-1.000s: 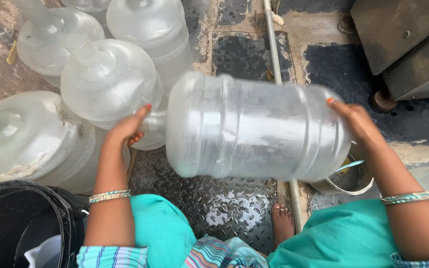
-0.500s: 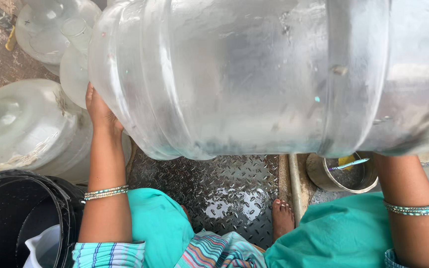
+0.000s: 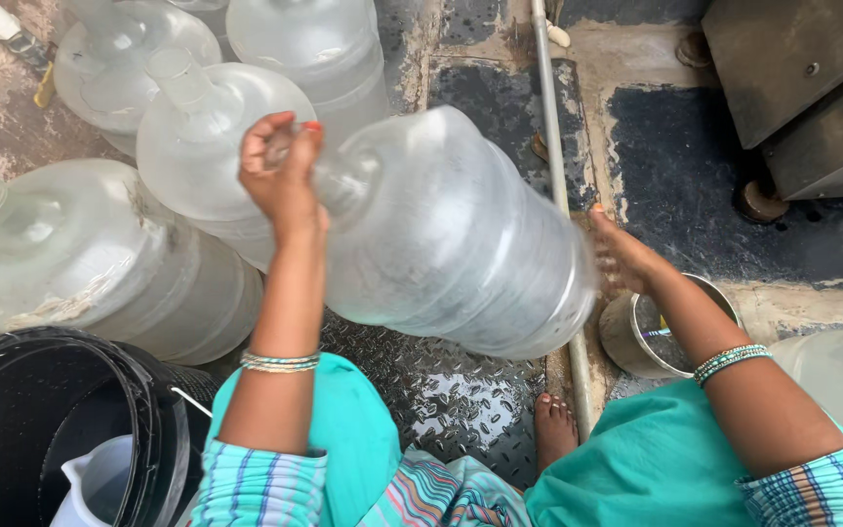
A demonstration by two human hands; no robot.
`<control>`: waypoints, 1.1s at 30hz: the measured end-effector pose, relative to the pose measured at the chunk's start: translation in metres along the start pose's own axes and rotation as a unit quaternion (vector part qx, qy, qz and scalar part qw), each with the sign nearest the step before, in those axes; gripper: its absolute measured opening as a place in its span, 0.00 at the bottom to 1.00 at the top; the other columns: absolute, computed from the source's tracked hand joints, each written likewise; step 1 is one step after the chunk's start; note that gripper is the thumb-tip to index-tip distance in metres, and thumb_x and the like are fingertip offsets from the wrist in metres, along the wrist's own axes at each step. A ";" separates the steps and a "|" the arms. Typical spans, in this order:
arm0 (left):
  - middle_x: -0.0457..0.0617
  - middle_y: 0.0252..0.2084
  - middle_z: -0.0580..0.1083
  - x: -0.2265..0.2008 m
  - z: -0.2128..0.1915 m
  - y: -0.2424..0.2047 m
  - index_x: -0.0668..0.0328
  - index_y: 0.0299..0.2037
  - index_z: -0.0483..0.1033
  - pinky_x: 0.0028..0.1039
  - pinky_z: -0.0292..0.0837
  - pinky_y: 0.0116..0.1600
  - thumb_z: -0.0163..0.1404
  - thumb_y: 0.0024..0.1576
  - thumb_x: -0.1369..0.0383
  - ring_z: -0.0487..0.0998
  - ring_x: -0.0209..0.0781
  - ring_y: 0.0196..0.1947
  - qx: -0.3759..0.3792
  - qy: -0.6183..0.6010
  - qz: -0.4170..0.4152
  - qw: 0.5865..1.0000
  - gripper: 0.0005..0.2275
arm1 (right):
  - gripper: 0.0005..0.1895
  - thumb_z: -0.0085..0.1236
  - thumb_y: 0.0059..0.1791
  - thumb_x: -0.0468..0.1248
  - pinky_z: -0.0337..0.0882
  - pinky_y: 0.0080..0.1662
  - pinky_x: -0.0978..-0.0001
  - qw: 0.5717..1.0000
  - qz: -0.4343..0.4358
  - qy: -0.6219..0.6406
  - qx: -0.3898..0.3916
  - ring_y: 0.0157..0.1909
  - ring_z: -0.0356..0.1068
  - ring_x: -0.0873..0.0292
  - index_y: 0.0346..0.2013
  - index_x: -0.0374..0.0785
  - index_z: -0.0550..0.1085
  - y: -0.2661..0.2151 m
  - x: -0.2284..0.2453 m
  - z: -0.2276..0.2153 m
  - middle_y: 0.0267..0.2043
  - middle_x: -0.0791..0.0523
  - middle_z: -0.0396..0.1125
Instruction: The person scrubs the inside of a large plastic water bottle with a toothbrush, then wipes the exterior with a yellow sponge. They rinse the bottle and place it with other cleaned bottles.
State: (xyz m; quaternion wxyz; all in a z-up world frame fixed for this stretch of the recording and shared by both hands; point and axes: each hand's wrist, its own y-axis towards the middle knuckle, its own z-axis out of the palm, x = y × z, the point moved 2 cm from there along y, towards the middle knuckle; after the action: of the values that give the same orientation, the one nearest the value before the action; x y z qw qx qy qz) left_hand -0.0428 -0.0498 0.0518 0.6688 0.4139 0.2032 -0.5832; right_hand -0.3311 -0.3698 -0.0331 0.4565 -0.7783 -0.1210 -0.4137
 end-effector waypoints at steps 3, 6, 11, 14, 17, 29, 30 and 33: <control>0.46 0.38 0.76 0.028 0.050 -0.043 0.62 0.41 0.76 0.28 0.83 0.45 0.61 0.52 0.79 0.80 0.35 0.37 0.116 0.020 0.017 0.993 0.10 | 0.52 0.50 0.45 0.66 0.51 0.73 0.42 0.971 -0.229 -0.055 -0.025 0.76 0.53 0.43 0.73 0.36 0.54 -0.019 0.029 0.017 0.74 0.41 0.52; 0.43 0.38 0.75 0.043 0.093 -0.094 0.58 0.38 0.73 0.23 0.76 0.49 0.67 0.50 0.74 0.77 0.32 0.40 0.228 0.150 0.096 0.957 0.13 | 0.47 0.64 0.45 0.52 0.48 0.74 0.51 0.870 -0.465 -0.162 -0.010 0.78 0.53 0.47 0.72 0.36 0.59 -0.051 0.060 0.040 0.75 0.44 0.57; 0.45 0.43 0.74 0.024 0.136 -0.120 0.57 0.45 0.73 0.28 0.73 0.53 0.66 0.49 0.58 0.77 0.37 0.46 0.348 0.186 0.174 0.902 0.20 | 0.51 0.70 0.44 0.48 0.58 0.69 0.54 0.829 -0.545 -0.115 0.051 0.72 0.57 0.48 0.71 0.36 0.50 -0.081 0.084 0.086 0.69 0.45 0.56; 0.46 0.45 0.73 -0.018 0.155 -0.133 0.52 0.45 0.77 0.33 0.70 0.61 0.65 0.49 0.48 0.73 0.39 0.49 0.345 0.260 0.235 0.871 0.22 | 0.49 0.72 0.44 0.46 0.64 0.66 0.55 0.847 -0.523 -0.082 0.038 0.67 0.63 0.51 0.70 0.39 0.52 -0.088 0.087 0.110 0.64 0.48 0.61; 0.37 0.41 0.75 -0.069 0.153 -0.186 0.47 0.41 0.76 0.25 0.68 0.54 0.56 0.57 0.46 0.74 0.32 0.44 0.451 0.096 0.120 0.879 0.16 | 0.48 0.73 0.41 0.45 0.68 0.64 0.56 0.865 -0.489 -0.110 0.022 0.63 0.69 0.51 0.70 0.43 0.57 -0.092 0.089 0.119 0.58 0.50 0.68; 0.38 0.43 0.72 -0.110 0.117 -0.315 0.49 0.53 0.71 0.22 0.68 0.53 0.47 0.68 0.53 0.74 0.31 0.45 0.612 -0.112 -0.131 0.772 0.13 | 0.44 0.74 0.41 0.43 0.70 0.64 0.57 0.845 -0.513 -0.151 -0.002 0.63 0.71 0.53 0.66 0.45 0.60 -0.102 0.091 0.128 0.56 0.51 0.71; 0.38 0.43 0.72 -0.111 0.116 -0.315 0.49 0.53 0.71 0.22 0.68 0.53 0.47 0.68 0.54 0.74 0.31 0.45 0.614 -0.114 -0.132 0.770 0.13 | 0.44 0.74 0.41 0.42 0.70 0.64 0.57 0.844 -0.516 -0.148 0.002 0.63 0.71 0.53 0.66 0.45 0.60 -0.101 0.090 0.129 0.56 0.51 0.71; 0.38 0.43 0.73 -0.110 0.114 -0.320 0.50 0.52 0.72 0.22 0.69 0.52 0.48 0.67 0.55 0.75 0.31 0.45 0.611 -0.120 -0.138 0.770 0.12 | 0.42 0.74 0.44 0.40 0.70 0.65 0.57 0.826 -0.546 -0.139 0.008 0.64 0.70 0.52 0.67 0.44 0.60 -0.102 0.086 0.130 0.57 0.50 0.69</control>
State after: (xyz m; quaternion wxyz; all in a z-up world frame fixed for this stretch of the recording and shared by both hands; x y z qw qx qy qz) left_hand -0.3966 -0.0656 0.0988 0.2061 0.6292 -0.2226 -0.7156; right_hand -0.2658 -0.2246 0.0625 0.1406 -0.6309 -0.5919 -0.4815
